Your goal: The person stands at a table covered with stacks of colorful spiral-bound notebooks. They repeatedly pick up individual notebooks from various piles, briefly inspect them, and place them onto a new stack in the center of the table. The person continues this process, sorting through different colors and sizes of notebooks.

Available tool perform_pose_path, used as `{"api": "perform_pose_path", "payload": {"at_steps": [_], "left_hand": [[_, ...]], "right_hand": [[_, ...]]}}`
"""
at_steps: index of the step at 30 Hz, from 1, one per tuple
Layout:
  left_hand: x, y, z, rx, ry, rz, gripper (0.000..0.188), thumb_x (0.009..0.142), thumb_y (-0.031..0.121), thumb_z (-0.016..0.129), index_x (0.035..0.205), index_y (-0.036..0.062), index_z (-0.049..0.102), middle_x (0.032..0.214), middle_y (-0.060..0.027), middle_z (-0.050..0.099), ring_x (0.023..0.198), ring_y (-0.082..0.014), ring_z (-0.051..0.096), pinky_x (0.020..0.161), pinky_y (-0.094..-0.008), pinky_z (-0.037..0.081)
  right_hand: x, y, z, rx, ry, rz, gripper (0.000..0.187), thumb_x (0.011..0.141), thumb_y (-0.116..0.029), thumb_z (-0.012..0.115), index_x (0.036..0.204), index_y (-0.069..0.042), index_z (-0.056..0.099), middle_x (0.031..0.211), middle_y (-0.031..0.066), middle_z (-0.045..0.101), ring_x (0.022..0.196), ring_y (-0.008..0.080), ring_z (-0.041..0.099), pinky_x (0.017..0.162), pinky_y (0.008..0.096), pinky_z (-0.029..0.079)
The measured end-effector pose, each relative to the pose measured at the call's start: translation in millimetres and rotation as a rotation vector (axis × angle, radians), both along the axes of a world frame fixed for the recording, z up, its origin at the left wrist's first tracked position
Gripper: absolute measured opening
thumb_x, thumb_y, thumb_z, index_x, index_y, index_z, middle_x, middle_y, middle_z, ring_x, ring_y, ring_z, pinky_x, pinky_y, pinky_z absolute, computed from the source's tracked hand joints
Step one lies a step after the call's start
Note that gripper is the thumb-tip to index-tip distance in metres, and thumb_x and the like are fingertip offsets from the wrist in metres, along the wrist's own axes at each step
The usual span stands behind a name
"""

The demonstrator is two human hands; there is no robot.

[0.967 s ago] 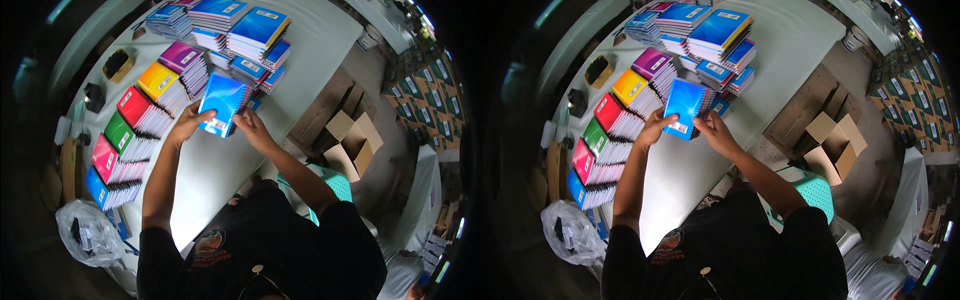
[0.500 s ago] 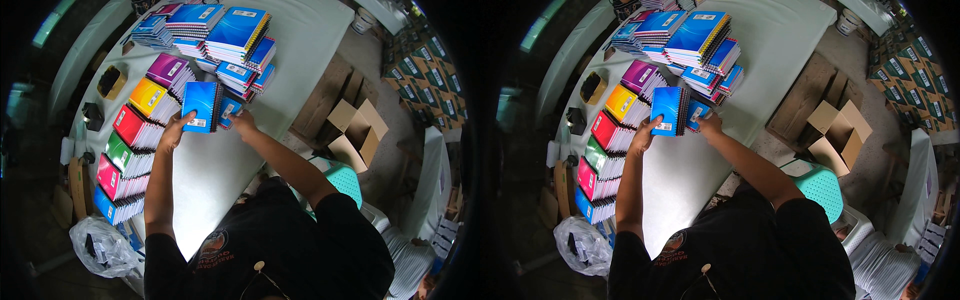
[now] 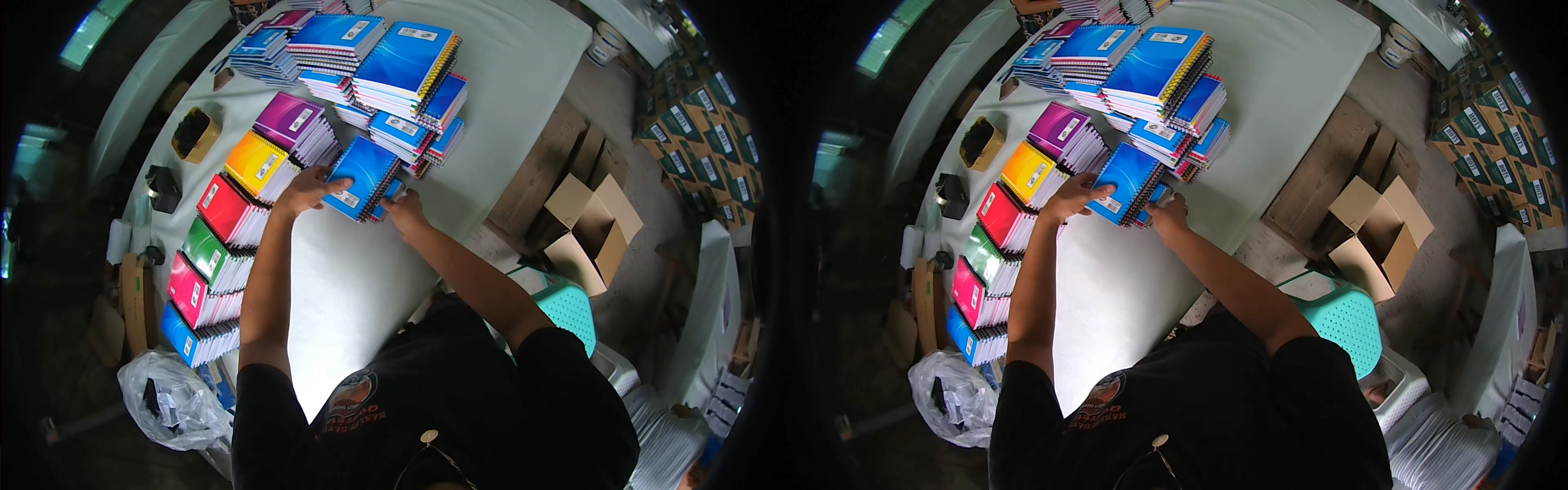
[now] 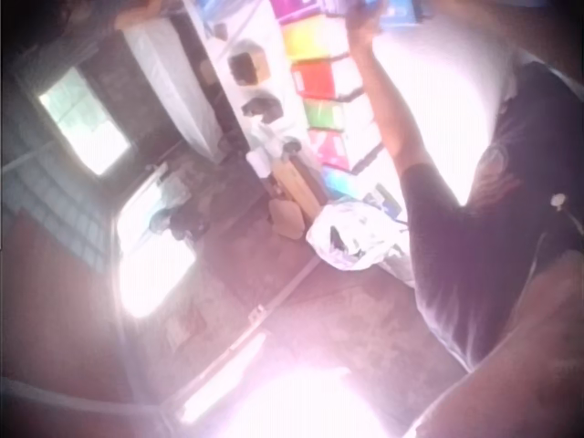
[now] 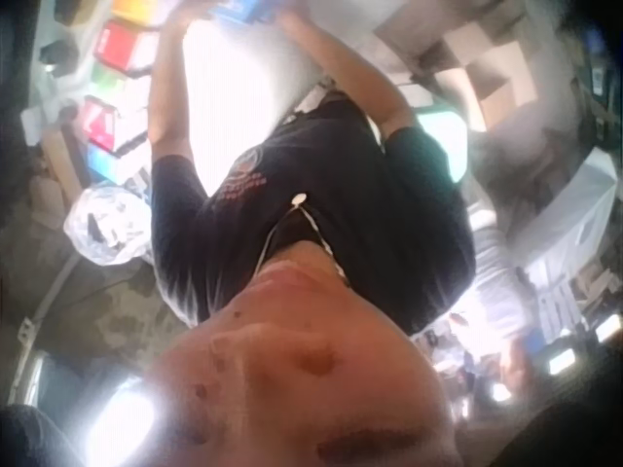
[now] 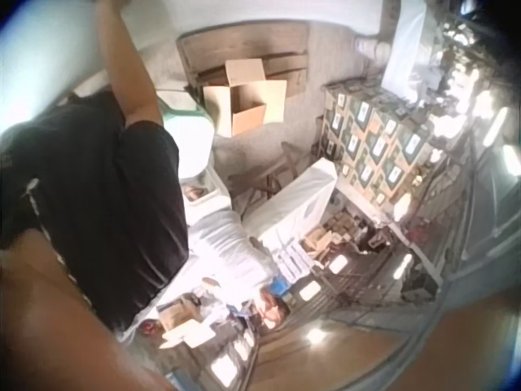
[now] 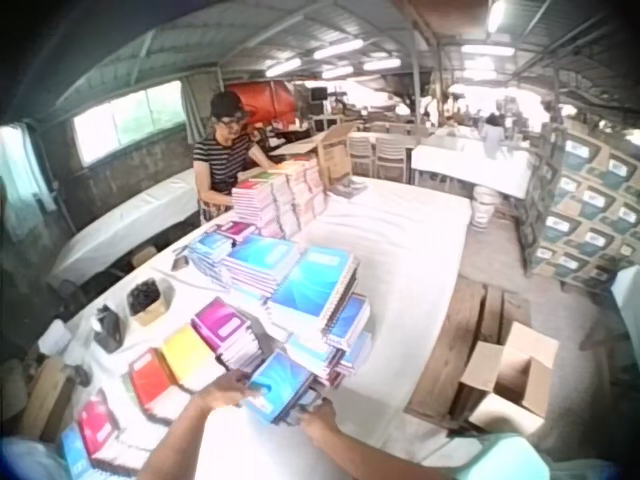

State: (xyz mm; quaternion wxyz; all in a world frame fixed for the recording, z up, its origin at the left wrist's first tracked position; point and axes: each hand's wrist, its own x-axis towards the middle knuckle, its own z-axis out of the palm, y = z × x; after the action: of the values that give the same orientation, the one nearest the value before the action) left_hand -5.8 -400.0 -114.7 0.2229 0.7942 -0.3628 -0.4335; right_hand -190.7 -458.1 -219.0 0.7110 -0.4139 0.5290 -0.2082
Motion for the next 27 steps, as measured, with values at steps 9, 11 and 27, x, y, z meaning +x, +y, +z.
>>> {"api": "perform_pose_path", "payload": {"at_steps": [9, 11, 27], "left_hand": [[34.7, -44.7, 24.2, -0.284, -1.219, -0.077, 0.044, 0.077, 0.032, 0.067, 0.111, 0.0074, 0.054, 0.1, -0.0161, 0.062, 0.088, -0.0326, 0.062, 0.074, -0.0429, 0.05], [44.2, -46.5, 23.5, -0.151, -1.156, -0.178, 0.037, 0.079, 0.031, 0.064, 0.107, 0.0078, 0.056, 0.096, -0.0171, 0.063, 0.086, -0.0337, 0.062, 0.075, -0.0432, 0.05], [-36.4, 87.3, 112.6, -0.708, -0.646, -0.241, 0.051, 0.081, 0.027, 0.063, 0.124, 0.0026, 0.049, 0.121, -0.018, 0.054, 0.116, -0.032, 0.047, 0.099, -0.0416, 0.034]], "right_hand": [[-23.1, 48.4, 52.5, -0.441, -0.127, -0.208, 0.06, 0.079, -0.009, 0.063, 0.129, -0.003, 0.03, 0.11, 0.0123, 0.043, 0.1, 0.0192, 0.042, 0.088, 0.0342, 0.038], [-24.1, 50.2, 63.9, -0.655, -0.239, -0.185, 0.057, 0.08, -0.006, 0.061, 0.129, -0.004, 0.031, 0.11, 0.0102, 0.045, 0.098, 0.0162, 0.045, 0.087, 0.0328, 0.039], [10.1, -11.6, 122.4, 0.473, -0.748, 0.554, 0.035, 0.092, -0.025, 0.049, 0.118, -0.002, 0.05, 0.111, 0.0119, 0.058, 0.098, 0.0211, 0.06, 0.084, 0.0344, 0.051]]}}
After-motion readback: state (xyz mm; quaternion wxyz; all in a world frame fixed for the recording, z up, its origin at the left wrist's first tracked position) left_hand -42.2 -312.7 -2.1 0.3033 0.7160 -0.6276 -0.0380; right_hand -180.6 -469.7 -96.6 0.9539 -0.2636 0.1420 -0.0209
